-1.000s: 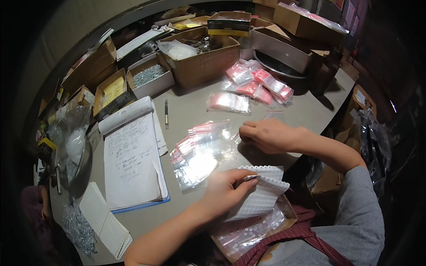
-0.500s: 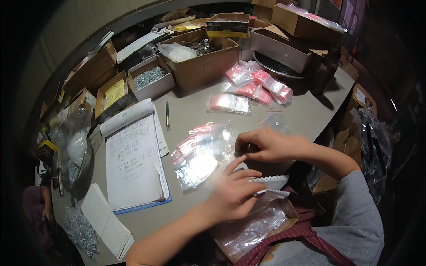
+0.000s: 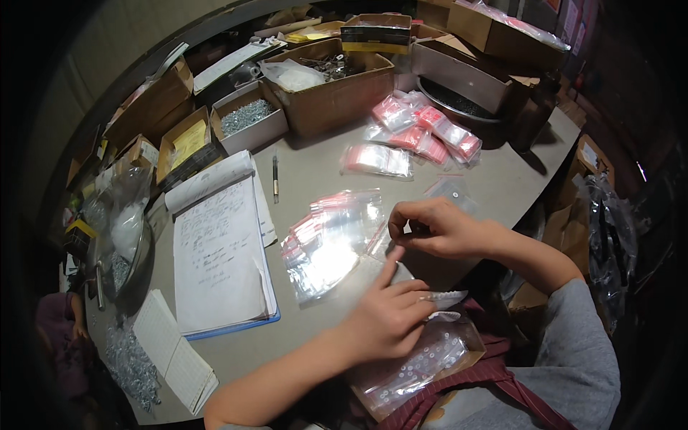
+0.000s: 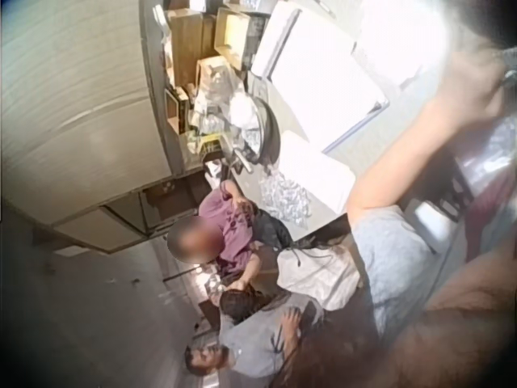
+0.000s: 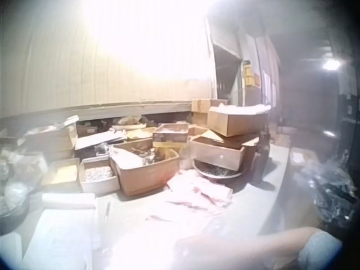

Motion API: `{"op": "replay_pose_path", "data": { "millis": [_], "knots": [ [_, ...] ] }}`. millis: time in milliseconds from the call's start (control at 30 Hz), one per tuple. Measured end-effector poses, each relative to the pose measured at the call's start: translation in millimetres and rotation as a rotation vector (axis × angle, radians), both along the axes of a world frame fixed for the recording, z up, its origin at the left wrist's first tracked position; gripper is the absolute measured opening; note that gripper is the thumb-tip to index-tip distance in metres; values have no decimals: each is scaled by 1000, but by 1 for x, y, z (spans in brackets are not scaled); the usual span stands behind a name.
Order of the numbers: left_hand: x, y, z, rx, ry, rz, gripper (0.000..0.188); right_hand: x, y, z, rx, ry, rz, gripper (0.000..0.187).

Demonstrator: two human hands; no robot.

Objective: The person repeatedly peels small circular stickers from a sheet and places them onto the table. The person continues this process for the duration of the clip, accumulating a small pile of loose stickers.

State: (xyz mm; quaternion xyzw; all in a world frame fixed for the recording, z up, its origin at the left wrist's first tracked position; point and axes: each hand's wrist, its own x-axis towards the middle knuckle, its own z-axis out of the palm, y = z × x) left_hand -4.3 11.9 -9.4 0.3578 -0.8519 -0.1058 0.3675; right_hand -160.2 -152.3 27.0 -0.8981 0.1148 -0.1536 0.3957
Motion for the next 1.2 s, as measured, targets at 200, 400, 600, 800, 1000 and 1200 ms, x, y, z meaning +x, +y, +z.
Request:
{"op": "replay_pose_path", "data": {
  "millis": [200,400,600,800,1000,1200],
  "knots": [
    [-2,3,-4,119,117,2,21,12,6,1,-237,102,103,15],
    [-2,6,-3,227,97,16,21,18,19,4,-519,323,32,23],
    [-4,4,-4,184,119,30,21,1,-15,4,-551,253,-346,26],
    [-5,5,-4,201,114,30,21,-49,3,-4,-790,733,-514,37],
    [-3,4,0,227,116,19,23,-56,23,-7,-479,427,-188,48],
    [-3,3,-3,155,107,23,24,-60,-12,-13,-201,352,-401,43]
  ]
}}
